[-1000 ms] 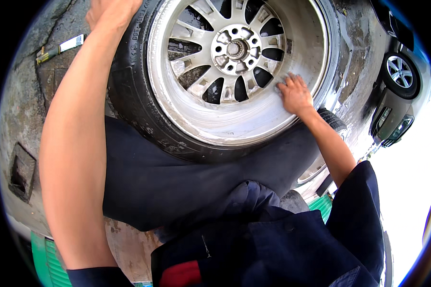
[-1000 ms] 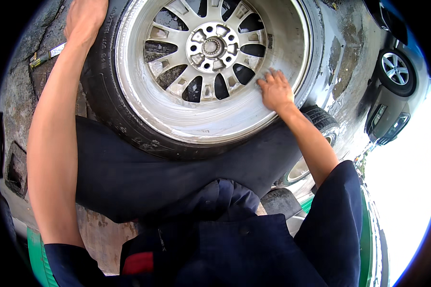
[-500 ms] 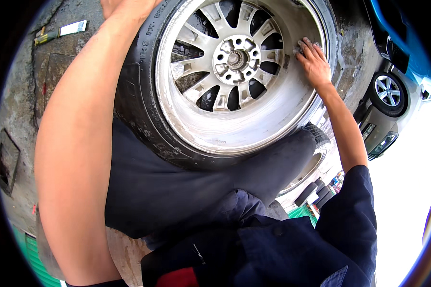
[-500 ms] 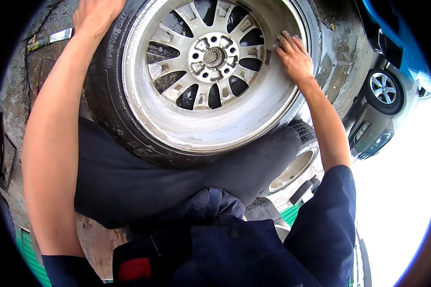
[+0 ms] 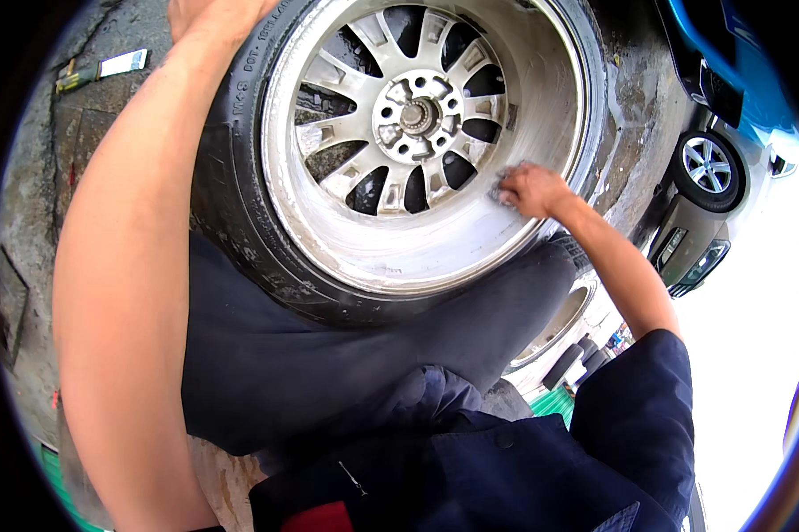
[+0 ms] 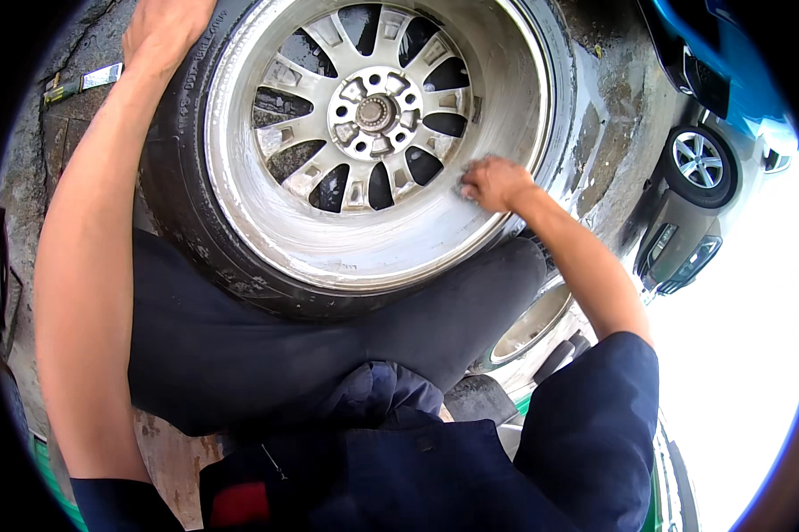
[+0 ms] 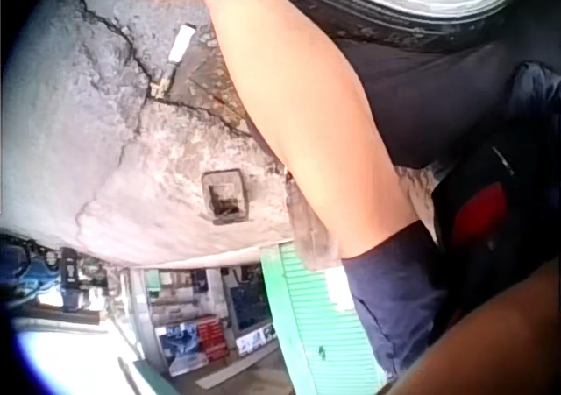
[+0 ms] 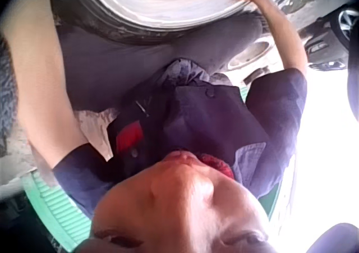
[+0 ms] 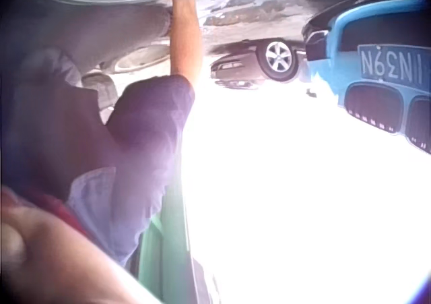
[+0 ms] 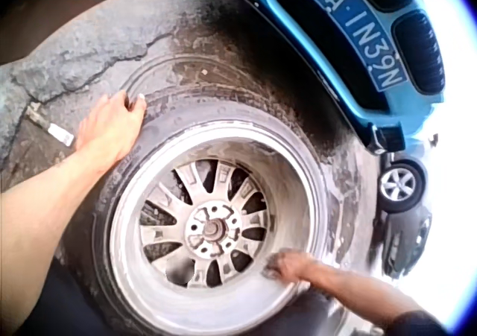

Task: The person rinses two car tires with a hose, then scrubs the rims and sidewalls using a steel wool pad. The tires are positioned on the ground next to a blue car in an outdoor car wash area.

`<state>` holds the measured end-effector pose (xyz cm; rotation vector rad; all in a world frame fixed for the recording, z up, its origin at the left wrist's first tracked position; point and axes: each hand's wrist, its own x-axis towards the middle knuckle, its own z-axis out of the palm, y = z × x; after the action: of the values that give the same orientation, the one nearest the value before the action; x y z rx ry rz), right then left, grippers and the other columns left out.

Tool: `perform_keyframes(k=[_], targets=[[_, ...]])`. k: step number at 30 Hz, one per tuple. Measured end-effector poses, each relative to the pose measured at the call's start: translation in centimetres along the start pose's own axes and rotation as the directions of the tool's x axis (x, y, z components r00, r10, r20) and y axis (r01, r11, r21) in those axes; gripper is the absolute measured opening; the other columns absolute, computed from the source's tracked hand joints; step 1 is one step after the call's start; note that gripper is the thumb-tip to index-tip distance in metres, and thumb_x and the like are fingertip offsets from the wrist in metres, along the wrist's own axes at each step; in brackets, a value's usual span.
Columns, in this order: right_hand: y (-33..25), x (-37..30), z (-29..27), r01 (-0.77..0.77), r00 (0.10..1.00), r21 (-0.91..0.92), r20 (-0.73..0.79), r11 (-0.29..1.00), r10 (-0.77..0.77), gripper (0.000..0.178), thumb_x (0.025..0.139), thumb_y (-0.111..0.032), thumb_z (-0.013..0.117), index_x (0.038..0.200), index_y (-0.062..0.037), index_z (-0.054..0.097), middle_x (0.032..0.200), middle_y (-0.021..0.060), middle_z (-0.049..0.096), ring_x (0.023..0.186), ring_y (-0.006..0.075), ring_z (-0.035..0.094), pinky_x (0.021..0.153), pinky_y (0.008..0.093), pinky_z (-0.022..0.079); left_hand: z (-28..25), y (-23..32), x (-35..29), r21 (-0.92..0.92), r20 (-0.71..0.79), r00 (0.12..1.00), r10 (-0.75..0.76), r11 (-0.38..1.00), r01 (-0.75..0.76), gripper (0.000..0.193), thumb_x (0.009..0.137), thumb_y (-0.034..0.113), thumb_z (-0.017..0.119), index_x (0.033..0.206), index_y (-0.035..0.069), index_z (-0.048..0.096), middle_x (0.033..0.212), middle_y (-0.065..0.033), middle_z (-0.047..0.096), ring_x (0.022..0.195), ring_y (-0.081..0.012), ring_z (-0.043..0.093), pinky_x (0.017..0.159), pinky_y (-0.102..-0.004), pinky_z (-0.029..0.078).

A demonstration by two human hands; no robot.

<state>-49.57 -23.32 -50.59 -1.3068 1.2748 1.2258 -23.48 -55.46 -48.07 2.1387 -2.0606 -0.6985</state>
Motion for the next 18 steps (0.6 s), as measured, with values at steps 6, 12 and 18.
perform_keyframes(k=[6,12,18], targets=[[0.7,0.1,5.4,-0.077,0.94,0.003,-0.334,0.997,0.074,0.038,0.095,-0.027,0.055,0.131,-0.0194,0.065,0.148,0.0084,0.051,0.14,0.0271,0.043,0.12,0.0382,0.03,0.2,0.6,0.5,-0.018,0.017,1.0,0.015,1.0,-0.015,0.059,0.098,0.051,0.043,0.129,0.003,0.059,0.13,-0.0243,0.059,0.123,-0.0408,0.056,0.105,-0.0508,0.044],[5.0,-2.0,1.5,-0.291,0.717,-0.177,-0.691,0.94,0.092,0.033,0.093,-0.017,0.054,0.123,-0.0152,0.068,0.144,0.0114,0.053,0.138,0.0263,0.046,0.119,0.0384,0.033,0.6,-1.0,0.5,-0.02,0.015,1.0,-0.026,0.999,0.026,0.059,0.098,0.051,0.044,0.128,0.003,0.06,0.133,-0.0225,0.058,0.125,-0.0405,0.055,0.106,-0.0498,0.044],[2.1,-2.4,7.2,-0.02,0.908,-0.003,-0.419,1.0,0.017,0.035,0.094,-0.026,0.055,0.125,-0.0139,0.065,0.134,0.0095,0.059,0.133,0.0273,0.049,0.117,0.041,0.035,0.4,-0.6,0.3,-0.042,0.056,0.998,-0.021,0.999,0.023,0.058,0.098,0.051,0.044,0.126,0.003,0.062,0.132,-0.0217,0.059,0.124,-0.0394,0.056,0.105,-0.0501,0.044]])
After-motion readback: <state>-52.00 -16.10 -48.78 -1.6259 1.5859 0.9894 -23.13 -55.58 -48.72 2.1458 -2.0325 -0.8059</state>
